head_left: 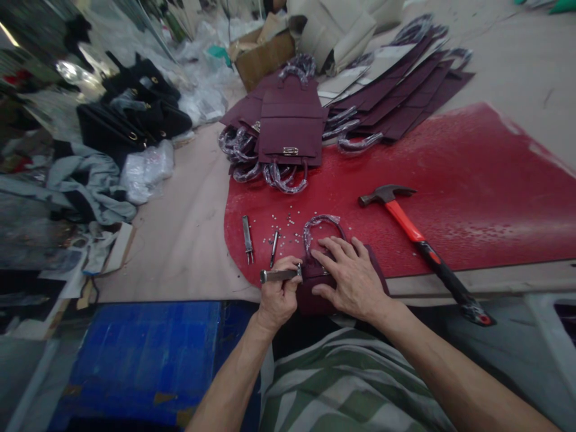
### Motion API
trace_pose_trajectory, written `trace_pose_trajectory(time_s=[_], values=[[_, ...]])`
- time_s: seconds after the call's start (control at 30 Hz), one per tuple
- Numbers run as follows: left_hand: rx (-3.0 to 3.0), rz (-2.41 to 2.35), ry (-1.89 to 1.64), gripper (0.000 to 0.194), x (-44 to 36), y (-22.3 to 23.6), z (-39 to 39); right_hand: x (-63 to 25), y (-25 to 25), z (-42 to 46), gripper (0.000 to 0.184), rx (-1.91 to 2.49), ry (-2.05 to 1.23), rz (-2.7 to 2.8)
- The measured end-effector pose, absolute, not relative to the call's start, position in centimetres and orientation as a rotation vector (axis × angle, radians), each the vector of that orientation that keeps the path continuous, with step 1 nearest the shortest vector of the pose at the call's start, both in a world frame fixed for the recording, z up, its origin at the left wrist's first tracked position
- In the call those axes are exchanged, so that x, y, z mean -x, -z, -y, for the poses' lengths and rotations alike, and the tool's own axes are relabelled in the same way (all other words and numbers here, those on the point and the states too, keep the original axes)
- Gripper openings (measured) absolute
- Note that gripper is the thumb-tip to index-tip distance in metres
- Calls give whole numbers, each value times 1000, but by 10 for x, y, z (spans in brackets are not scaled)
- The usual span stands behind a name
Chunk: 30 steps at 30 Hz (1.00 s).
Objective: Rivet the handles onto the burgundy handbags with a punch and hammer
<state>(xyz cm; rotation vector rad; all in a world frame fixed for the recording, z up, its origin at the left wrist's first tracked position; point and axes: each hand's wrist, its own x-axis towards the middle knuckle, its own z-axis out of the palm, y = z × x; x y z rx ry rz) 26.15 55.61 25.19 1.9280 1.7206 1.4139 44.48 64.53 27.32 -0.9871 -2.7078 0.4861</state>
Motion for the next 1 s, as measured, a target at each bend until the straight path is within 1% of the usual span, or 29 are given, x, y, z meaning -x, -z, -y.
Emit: trace_pose_trajectory(time_s=[0.2, 0.4, 0.5, 0.57, 0.6, 0.67, 0.73, 0.8, 0.83, 0.87, 0.93, 1.0], values=[[-1936, -1808, -1383, 8, -266, -251, -556, -445, -273, -645, 70, 985, -475, 2701], [-1965, -1855, -1390, 9, -270, -250, -558, -445, -270, -645, 68, 957, -491, 2669], [-2009, -1821, -1394, 11, -268, -250, -560, -450, -272, -648, 57, 850, -557, 2570], [-2008, -1809, -1398, 13, -268, -249, -561, -461, -279, -654, 41, 794, -553, 2410], [-1994, -1810, -1395, 14, -268, -248, -561, -470, -284, -659, 34, 819, -500, 2326], [-1947, -1819, -1387, 15, -269, -247, -561, -493, -293, -672, 30, 1020, -295, 2223], [-1903, -1817, -1384, 17, -270, -248, -561, -519, -300, -687, 33, 1346, -58, 2247], [-1869, -1804, -1392, 18, -271, -249, -561, -542, -302, -704, 33, 1619, 33, 2372], [-1857, -1796, -1399, 18, -272, -250, -562, -552, -301, -711, 28, 1703, 3, 2411], [-1847, -1790, -1403, 17, -272, -251, -562, -559, -300, -717, 23, 1760, -95, 2413], [-1834, -1781, -1416, 16, -273, -253, -563, -567, -299, -727, 16, 1739, -540, 2265], [-1832, -1769, -1416, 17, -273, -254, -563, -568, -304, -729, 18, 1545, -1009, 2048]])
